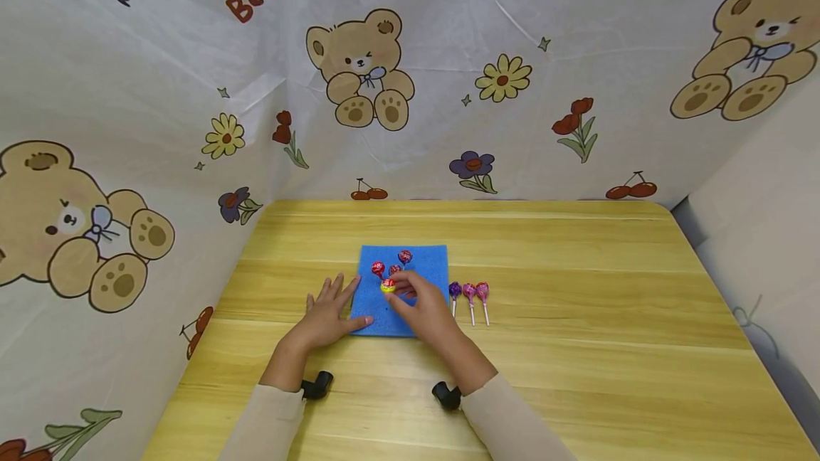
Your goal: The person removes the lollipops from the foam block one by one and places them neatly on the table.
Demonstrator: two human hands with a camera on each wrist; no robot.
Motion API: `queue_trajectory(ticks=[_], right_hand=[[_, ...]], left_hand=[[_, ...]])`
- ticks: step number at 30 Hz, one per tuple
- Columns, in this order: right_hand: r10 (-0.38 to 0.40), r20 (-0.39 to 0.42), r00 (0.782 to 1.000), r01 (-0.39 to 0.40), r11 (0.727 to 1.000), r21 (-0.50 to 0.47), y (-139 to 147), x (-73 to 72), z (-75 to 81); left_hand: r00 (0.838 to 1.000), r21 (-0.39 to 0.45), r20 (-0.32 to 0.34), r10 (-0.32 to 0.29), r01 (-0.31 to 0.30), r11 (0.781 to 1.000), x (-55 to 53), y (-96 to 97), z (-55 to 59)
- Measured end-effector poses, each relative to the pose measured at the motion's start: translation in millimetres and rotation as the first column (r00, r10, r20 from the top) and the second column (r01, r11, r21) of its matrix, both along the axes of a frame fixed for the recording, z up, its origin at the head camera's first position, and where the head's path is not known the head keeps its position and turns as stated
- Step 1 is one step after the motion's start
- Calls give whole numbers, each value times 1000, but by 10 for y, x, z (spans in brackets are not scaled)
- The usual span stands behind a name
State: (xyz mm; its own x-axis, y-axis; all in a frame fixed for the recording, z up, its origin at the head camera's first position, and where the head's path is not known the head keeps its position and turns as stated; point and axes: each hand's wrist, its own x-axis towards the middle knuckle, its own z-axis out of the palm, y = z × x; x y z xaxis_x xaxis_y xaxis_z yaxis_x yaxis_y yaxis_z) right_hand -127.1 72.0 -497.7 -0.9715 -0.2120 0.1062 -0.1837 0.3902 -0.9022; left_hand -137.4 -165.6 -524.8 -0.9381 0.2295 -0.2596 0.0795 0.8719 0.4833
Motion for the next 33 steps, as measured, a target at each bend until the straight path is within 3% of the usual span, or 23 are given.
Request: queue_trajectory(ticks=[7,33], right_hand=[[-38,-25,999,37,999,-13,78,5,-5],[-157,25,987,158,985,-66,532,63,-34]], left_hand=[[1000,-1,-7,-3,3,1000,8,5,18],[1000,16,-8,-8,8,1000,19,-4,14]])
